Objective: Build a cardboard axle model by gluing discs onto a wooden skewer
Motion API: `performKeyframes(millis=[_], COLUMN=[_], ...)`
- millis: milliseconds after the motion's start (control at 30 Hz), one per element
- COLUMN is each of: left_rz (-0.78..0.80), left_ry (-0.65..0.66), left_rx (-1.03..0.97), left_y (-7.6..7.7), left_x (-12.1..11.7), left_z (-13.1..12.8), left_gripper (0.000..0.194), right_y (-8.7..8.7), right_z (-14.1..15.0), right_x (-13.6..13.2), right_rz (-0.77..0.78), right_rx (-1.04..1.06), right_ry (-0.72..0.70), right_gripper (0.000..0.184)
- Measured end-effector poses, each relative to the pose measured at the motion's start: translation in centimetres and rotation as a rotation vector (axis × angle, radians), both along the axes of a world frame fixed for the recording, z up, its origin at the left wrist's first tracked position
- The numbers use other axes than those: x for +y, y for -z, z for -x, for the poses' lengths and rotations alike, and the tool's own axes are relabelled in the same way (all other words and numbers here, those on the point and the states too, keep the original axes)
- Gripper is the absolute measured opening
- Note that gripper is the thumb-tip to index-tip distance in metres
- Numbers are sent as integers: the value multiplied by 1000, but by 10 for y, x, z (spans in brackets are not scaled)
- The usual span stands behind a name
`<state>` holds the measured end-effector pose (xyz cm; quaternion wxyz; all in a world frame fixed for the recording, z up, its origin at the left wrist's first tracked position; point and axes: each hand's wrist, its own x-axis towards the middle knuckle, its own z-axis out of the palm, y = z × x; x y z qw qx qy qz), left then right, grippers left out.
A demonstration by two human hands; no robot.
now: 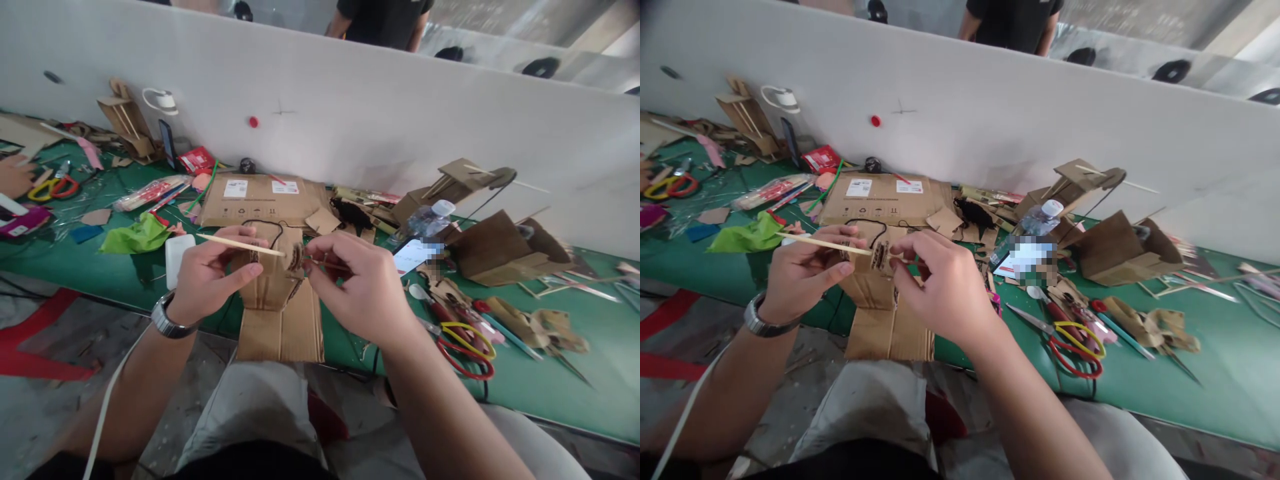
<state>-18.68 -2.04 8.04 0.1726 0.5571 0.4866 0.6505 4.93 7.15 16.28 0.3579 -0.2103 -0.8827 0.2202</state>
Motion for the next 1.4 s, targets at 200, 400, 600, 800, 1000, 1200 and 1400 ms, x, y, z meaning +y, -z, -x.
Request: performKeyframes(millis=[200, 400, 600, 800, 1000, 1200, 1400], left_rz=[-8, -19, -10, -55, -64, -62, -58], left_ry=[-31, -31, -31, -73, -80, -73, -70], left_rx=[85, 92, 98, 152, 133, 110, 71], left_y=[-3, -1, -2, -3, 0, 2, 4], left_x=[3, 2, 3, 4, 5, 6, 7], left_z=[1, 5, 5, 3, 4, 5, 4], left_gripper=[27, 28, 27, 26, 26, 24, 27], right_y=[3, 5, 7, 8, 10, 16, 14], right_z=[20, 16, 16, 21, 20, 20, 21], right_x=[5, 9, 6, 3, 2, 3, 5], right_rz=[-30, -78, -63, -69, -92, -92, -63], right_rx=[-11, -23, -30, -36, -30, -24, -35], right_ry=[-67, -59, -44, -96, -91, -91, -111], right_gripper=[17, 17, 18, 18, 17, 19, 18])
